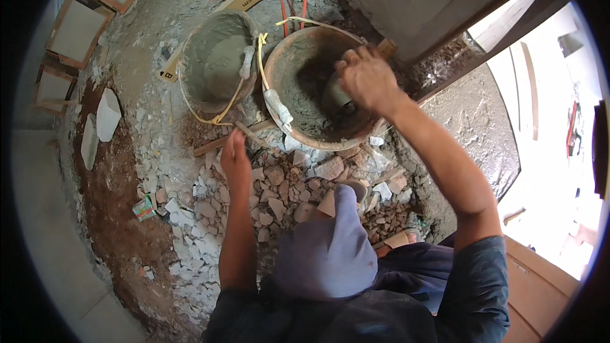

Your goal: The person unpacks a ceramic tile, spreads cement on the floor with a trowel, places the tile, and taps it with a rubber mallet to set it. The person then removes the tile and spreads more cement in preparation for the next tile.

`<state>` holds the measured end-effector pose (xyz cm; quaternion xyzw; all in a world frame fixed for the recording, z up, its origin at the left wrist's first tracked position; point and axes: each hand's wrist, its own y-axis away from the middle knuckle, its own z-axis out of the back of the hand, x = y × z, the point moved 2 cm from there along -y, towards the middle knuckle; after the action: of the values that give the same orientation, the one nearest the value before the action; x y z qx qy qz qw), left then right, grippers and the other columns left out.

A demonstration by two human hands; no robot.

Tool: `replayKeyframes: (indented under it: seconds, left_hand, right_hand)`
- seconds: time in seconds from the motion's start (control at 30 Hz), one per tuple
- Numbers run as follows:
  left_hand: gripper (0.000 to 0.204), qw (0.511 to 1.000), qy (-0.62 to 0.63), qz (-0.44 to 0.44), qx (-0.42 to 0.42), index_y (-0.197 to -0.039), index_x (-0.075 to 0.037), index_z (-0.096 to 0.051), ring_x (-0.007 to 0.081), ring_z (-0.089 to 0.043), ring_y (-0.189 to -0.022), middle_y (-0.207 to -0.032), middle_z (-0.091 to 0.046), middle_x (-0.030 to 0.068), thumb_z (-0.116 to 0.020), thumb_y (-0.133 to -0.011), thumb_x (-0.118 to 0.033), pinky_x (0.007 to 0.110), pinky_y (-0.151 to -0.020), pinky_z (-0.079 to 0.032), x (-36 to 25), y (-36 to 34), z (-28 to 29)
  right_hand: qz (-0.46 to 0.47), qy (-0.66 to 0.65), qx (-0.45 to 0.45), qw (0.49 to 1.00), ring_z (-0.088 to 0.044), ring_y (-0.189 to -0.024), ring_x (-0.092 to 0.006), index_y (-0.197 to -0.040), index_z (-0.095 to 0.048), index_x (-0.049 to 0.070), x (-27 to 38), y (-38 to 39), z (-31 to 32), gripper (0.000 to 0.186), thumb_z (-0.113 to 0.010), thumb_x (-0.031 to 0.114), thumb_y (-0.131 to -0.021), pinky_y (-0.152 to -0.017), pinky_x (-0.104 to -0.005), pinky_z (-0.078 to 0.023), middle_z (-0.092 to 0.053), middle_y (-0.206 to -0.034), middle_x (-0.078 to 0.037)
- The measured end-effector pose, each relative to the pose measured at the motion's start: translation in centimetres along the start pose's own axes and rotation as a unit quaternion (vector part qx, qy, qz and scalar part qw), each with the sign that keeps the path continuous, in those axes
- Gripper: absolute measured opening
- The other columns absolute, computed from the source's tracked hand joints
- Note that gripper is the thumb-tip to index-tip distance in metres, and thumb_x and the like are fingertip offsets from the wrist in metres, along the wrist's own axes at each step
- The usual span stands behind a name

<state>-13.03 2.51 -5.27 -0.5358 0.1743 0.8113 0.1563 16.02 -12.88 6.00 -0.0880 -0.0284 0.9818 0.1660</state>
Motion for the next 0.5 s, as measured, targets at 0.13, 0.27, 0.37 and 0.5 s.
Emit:
replayKeyframes:
  seconds: [0.13, 0.27, 0.37, 0.5]
  left_hand:
    - [0.069, 0.992, -0.095, 0.039, 0.073, -0.122, 0.005, -0.058, 0.0306, -0.059, -0.108, -0.117, -0.061, 0.0213, -0.059, -0.087, -0.055, 0.038, -0.09, -0.045, -6.3, -6.2, -5.8]
    - [0.056, 0.989, -0.004, 0.081, 0.123, -0.112, 0.007, -0.061, 0.0259, -0.059, -0.091, -0.098, -0.063, 0.0171, -0.063, -0.086, -0.042, 0.037, -0.082, -0.045, -8.7, -8.5, -8.7]
    - [0.039, 0.992, 0.024, 0.072, 0.096, -0.099, 0.007, -0.061, 0.0184, -0.052, -0.073, -0.08, -0.058, 0.01, -0.064, -0.087, -0.03, 0.037, -0.071, -0.042, -8.6, -8.2, -8.6]
    - [0.03, 0.998, 0.033, 0.011, 0.056, -0.096, 0.007, -0.061, 0.0156, -0.047, -0.067, -0.074, -0.055, 0.0067, -0.06, -0.089, -0.023, 0.034, -0.064, -0.04, -8.5, -7.3, -6.5]
  right_hand:
    - [0.029, 0.125, 0.19, 0.973, -0.054, -0.111, -0.0242, -0.098, -0.072, 0.013, -2.5, -1.5, -3.4, 0.022, -0.053, 0.021, -0.089, -0.101, -0.0414, -0.033, -0.066, -0.1, -0.006]
    - [0.021, 0.142, 0.295, 0.945, -0.054, -0.117, -0.0243, -0.102, -0.073, 0.012, -1.6, -1.8, -2.8, 0.024, -0.054, 0.019, -0.09, -0.101, -0.0408, -0.035, -0.066, -0.112, -0.008]
    - [0.051, 0.096, 0.358, 0.927, -0.056, -0.118, -0.0249, -0.113, -0.068, 0.006, 0.8, -2.5, -0.3, 0.029, -0.055, 0.018, -0.09, -0.094, -0.0384, -0.044, -0.065, -0.12, -0.011]
    - [0.087, 0.064, 0.348, 0.931, -0.062, -0.113, -0.0248, -0.131, -0.051, -0.004, 4.4, -0.6, 3.2, 0.045, -0.054, 0.018, -0.092, -0.083, -0.0356, -0.053, -0.066, -0.119, -0.013]
